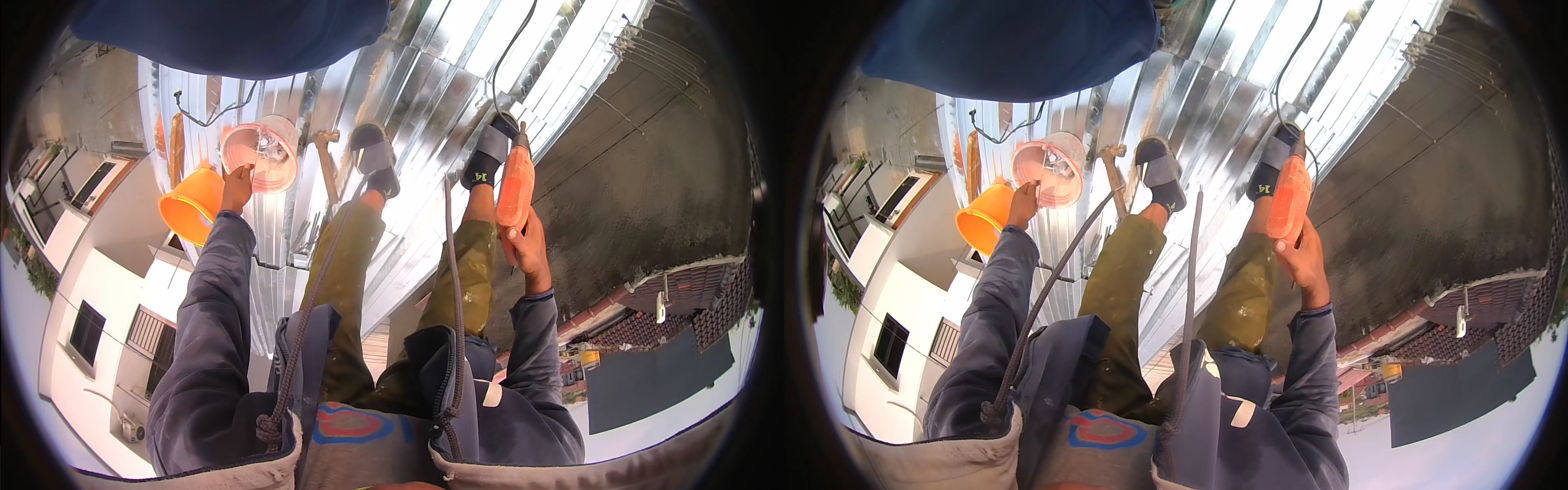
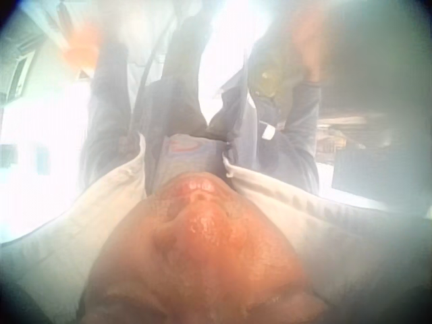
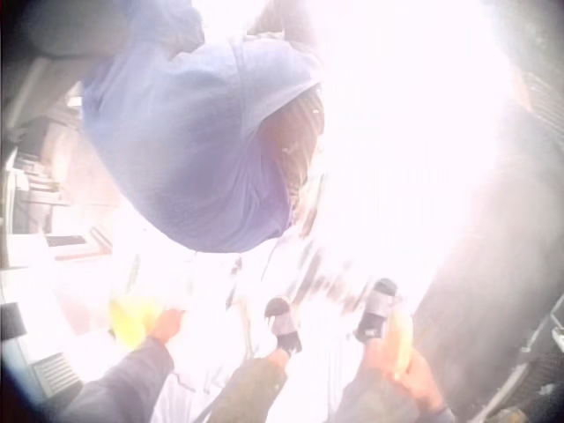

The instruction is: The person positions and secures corrugated metal sheets on a roof. They align the sheets, use a power drill to fasten them, and coordinate with a coworker to hold the material in place.

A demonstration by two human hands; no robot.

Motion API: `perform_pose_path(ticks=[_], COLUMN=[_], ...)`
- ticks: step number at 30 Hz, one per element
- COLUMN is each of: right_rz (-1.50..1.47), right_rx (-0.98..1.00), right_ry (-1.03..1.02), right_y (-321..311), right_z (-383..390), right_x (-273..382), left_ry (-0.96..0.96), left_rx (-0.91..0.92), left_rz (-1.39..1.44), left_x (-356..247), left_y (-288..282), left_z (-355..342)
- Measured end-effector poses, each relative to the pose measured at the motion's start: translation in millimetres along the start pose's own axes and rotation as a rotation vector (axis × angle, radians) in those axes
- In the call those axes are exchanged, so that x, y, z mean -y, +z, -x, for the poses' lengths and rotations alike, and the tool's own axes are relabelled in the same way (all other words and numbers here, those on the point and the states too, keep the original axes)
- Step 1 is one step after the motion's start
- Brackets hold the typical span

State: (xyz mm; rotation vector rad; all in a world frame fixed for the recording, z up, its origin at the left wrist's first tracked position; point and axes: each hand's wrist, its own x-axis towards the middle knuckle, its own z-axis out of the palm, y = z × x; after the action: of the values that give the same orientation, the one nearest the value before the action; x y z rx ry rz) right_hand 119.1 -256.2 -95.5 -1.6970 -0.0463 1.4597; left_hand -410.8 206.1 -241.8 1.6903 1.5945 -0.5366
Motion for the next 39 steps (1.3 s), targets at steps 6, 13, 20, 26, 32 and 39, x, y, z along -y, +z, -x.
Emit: perform_pose_path(ticks=[6, 13, 20, 26, 32, 39], right_rz=[-0.005, -0.293, -0.366, -0.510, -0.540, -0.558], right_rx=[-0.114, -0.120, -0.148, -0.095, -0.012, -0.092], right_ry=[-0.006, -0.149, -0.328, -0.336, -0.334, -0.368], right_y=[52, 85, 78, 38, 1, 3], right_z=[46, 102, 130, 167, 171, 164], right_x=[49, 91, 78, 75, 53, 45], left_ry=[-0.159, -0.056, 0.062, -0.014, -0.029, -0.025], left_rx=[0.099, 0.815, 1.056, 1.033, 0.966, 1.057], left_rz=[0.735, 0.943, 0.779, 0.639, 0.585, 0.626], left_x=[-143, -371, -525, -571, -607, -613], left_y=[-1, 31, 89, 149, 188, 209], left_z=[75, 141, 168, 180, 199, 196])
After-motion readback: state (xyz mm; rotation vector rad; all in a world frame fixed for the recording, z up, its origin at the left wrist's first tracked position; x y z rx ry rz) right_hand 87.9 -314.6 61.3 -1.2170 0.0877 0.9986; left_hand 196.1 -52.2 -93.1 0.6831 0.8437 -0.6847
